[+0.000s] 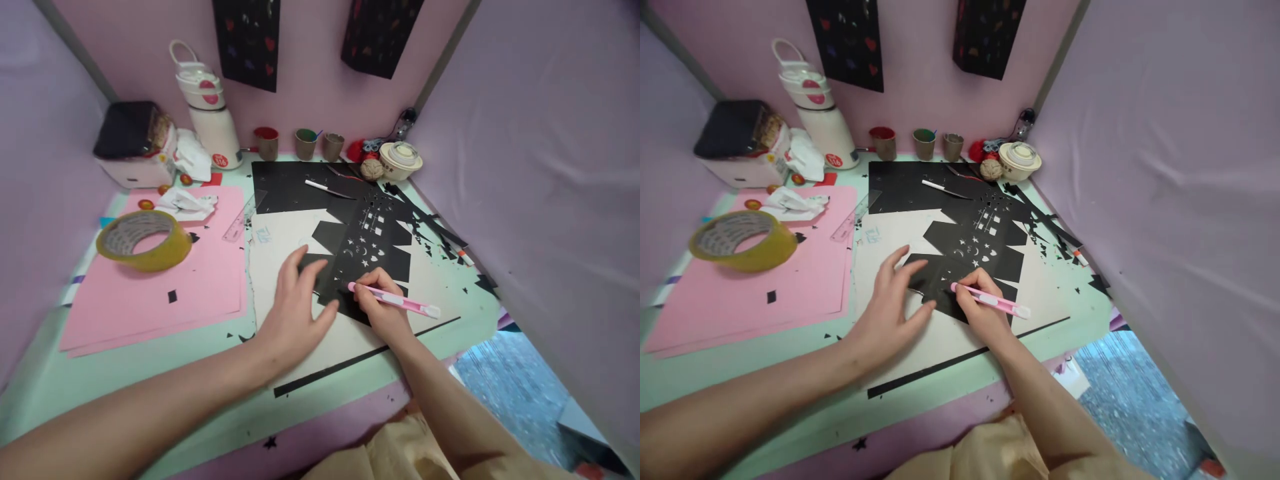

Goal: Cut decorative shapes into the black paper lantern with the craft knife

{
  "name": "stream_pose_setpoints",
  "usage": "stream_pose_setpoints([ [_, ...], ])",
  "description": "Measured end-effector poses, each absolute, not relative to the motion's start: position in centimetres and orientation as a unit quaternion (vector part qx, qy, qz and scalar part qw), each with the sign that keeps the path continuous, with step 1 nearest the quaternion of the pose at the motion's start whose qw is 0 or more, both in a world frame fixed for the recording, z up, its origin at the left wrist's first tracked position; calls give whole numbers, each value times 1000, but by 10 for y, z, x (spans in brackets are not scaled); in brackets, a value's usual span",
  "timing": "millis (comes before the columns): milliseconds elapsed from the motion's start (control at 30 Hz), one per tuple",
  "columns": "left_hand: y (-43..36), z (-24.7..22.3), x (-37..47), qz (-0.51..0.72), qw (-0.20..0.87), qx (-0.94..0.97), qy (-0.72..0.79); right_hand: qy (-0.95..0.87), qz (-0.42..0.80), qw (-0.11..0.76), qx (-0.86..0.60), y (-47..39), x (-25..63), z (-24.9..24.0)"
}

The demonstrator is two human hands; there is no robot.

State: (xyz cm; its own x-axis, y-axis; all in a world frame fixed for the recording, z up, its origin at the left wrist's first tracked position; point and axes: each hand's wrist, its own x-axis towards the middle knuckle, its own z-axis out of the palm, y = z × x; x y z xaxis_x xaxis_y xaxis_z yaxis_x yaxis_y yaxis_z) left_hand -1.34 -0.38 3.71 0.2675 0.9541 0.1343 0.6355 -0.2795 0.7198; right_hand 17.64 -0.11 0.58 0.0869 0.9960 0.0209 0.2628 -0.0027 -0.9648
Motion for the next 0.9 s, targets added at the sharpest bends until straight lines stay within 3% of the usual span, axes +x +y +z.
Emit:
stream_pose_setpoints([
  [200, 27, 48, -24, 393, 463, 565, 559, -564, 383, 436, -588, -1, 174, 13],
  [500, 41, 56, -30, 318, 649, 442, 532, -466, 500, 524, -508, 2, 178, 2],
  [700, 29, 53, -24, 330, 619, 494, 515, -429, 493, 619, -437, 2, 177, 7],
  [800, 12, 52, -20, 334, 579, 527, 525, -446, 476, 603, -459, 3, 177, 8],
  [900, -3, 56, -16, 242, 621, 535, 520, -464, 471, 570, -487, 4, 177, 7],
])
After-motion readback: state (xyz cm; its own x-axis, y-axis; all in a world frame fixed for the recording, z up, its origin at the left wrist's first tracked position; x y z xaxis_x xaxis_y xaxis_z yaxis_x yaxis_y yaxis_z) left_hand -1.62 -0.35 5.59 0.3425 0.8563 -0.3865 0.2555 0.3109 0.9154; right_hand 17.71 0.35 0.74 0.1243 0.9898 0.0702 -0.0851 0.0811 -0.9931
